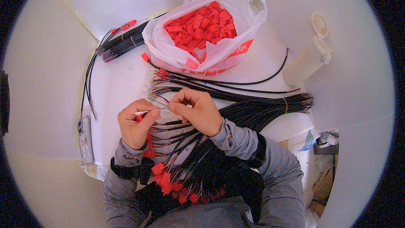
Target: Manually attaching red plastic connectors to the ends of black wires to assemble wire harnesses.
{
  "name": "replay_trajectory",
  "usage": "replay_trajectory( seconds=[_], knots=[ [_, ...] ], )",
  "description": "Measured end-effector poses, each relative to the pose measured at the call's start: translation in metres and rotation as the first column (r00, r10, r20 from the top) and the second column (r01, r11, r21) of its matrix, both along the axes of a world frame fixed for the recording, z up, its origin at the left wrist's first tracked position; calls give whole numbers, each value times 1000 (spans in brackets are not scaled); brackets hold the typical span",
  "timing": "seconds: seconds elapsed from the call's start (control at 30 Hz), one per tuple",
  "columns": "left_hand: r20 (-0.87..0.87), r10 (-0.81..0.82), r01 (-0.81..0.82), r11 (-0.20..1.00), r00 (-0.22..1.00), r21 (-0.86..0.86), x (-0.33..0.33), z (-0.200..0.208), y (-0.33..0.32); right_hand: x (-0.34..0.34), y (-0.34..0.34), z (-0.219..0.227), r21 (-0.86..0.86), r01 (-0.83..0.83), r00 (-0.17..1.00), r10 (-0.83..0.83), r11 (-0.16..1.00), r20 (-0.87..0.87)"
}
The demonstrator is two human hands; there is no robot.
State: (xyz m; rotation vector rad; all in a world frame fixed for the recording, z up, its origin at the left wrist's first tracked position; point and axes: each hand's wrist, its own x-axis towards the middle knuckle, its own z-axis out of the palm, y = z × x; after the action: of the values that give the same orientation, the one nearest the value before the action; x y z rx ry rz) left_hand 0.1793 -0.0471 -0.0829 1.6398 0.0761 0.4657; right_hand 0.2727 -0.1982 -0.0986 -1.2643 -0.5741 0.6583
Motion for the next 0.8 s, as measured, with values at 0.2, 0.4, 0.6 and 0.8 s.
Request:
replay_trajectory(
  seconds=[0.2,0.4,0.6,0.8],
  knots=[
    [262,-14,-108,890,965,444,0,9,-3,-2,3,2,-90,-49,997,43,995,-64],
    [94,108,-127,966,990,227,3,6,-3,-1,2,2,54,88,894,-102,995,435],
    [-164,105,-95,993,981,69,-2,6,-1,-5,7,17,98,150,727,-177,984,664],
    [-111,17,-26,996,994,-81,-1,4,-1,-7,13,17,-50,176,664,-81,983,743]
  ],
)
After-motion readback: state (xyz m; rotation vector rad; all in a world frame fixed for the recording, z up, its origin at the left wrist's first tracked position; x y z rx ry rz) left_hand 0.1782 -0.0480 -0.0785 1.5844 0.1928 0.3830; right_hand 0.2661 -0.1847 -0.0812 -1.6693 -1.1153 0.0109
